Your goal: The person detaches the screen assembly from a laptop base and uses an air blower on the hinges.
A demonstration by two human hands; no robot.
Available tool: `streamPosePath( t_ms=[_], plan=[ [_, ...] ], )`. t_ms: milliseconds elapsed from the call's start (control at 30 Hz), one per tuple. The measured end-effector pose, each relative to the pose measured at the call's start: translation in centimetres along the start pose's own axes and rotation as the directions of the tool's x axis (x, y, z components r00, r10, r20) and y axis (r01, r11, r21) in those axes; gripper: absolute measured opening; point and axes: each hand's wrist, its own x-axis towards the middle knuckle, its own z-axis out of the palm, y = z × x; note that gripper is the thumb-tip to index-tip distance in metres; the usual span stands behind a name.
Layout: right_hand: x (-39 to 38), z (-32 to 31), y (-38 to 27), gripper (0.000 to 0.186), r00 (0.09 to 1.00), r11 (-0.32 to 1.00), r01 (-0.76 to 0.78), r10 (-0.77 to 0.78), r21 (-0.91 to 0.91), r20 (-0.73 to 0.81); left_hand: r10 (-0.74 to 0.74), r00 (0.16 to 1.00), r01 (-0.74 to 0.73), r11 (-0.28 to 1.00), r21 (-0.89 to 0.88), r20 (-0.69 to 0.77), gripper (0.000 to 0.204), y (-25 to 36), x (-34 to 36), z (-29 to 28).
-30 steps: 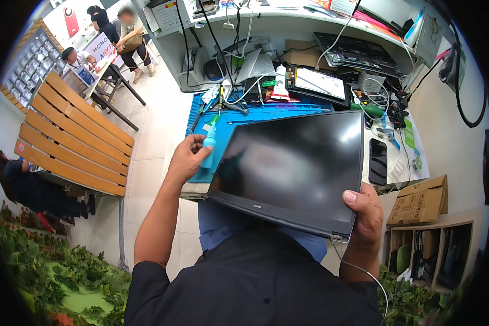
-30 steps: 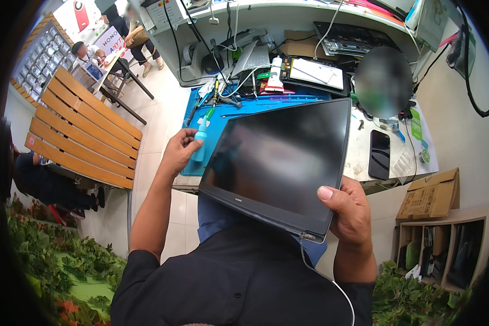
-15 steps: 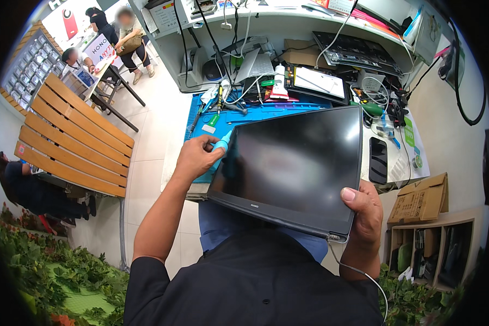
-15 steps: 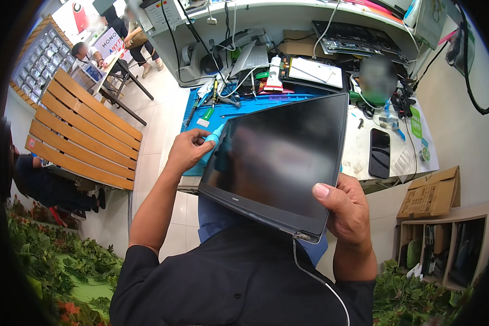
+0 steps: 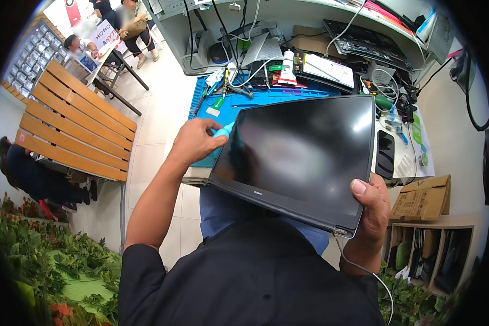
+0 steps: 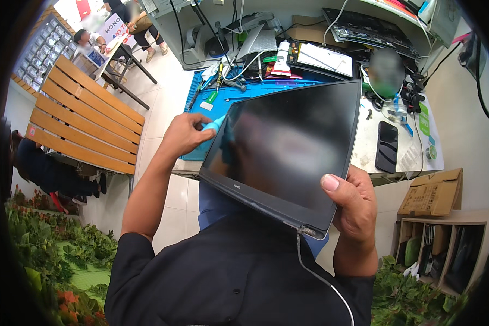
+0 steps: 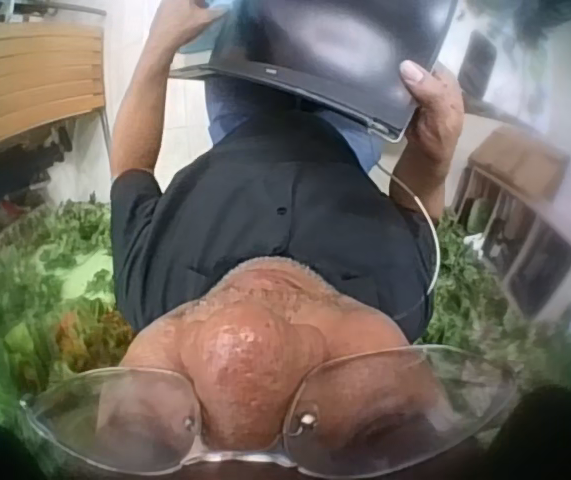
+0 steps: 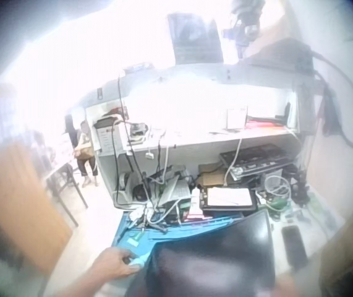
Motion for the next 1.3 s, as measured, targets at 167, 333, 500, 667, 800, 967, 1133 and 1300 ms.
streamPosePath(
  t_ms=[167,333,500,667,800,967,1133,1300],
  plan=[
    [-0.2,-1.1,0.5,0.041,1.0,1.0,0.0,0.0,-0.014,-0.003,-0.094,0.991,0.093,0.996,0.015,0.098,0.045,0.2,-7.7,-2.8],
    [-0.1,1.0,0.6,0.041,0.984,0.99,0.075,-0.093,-0.119,-0.154,-0.159,0.966,0.15,0.987,0.057,0.206,0.039,-0.3,-11.1,-5.1],
    [-0.4,0.3,0.4,0.041,0.987,0.99,0.048,-0.069,-0.136,-0.148,-0.141,0.965,0.17,0.978,-0.12,0.219,0.044,-2.7,-10.4,-6.2],
    [-0.4,-0.4,0.6,0.042,0.992,0.992,0.041,-0.054,-0.118,-0.114,-0.103,0.973,0.133,0.982,-0.133,0.207,0.044,-4.1,-8.7,-5.4],
    [-0.3,-0.5,0.7,0.041,0.993,0.994,0.033,-0.045,-0.101,-0.113,-0.079,0.983,0.109,0.977,-0.181,0.167,0.044,-5.6,-8.5,-4.5],
    [-0.1,-0.6,0.4,0.039,0.993,0.991,0.033,-0.048,-0.133,-0.107,-0.036,0.974,0.072,0.986,-0.152,0.224,0.042,-5.4,-9.2,-5.0],
    [-0.1,-1.2,0.5,0.044,0.995,0.984,0.025,-0.042,-0.178,-0.093,-0.019,0.958,0.051,0.994,-0.102,0.286,0.041,-5.1,-9.5,-5.4],
    [-0.1,-1.5,0.3,0.044,0.997,0.98,0.013,-0.028,-0.197,-0.069,-0.022,0.952,0.029,0.999,-0.017,0.305,0.038,-4.6,-9.4,-5.5]
  ],
)
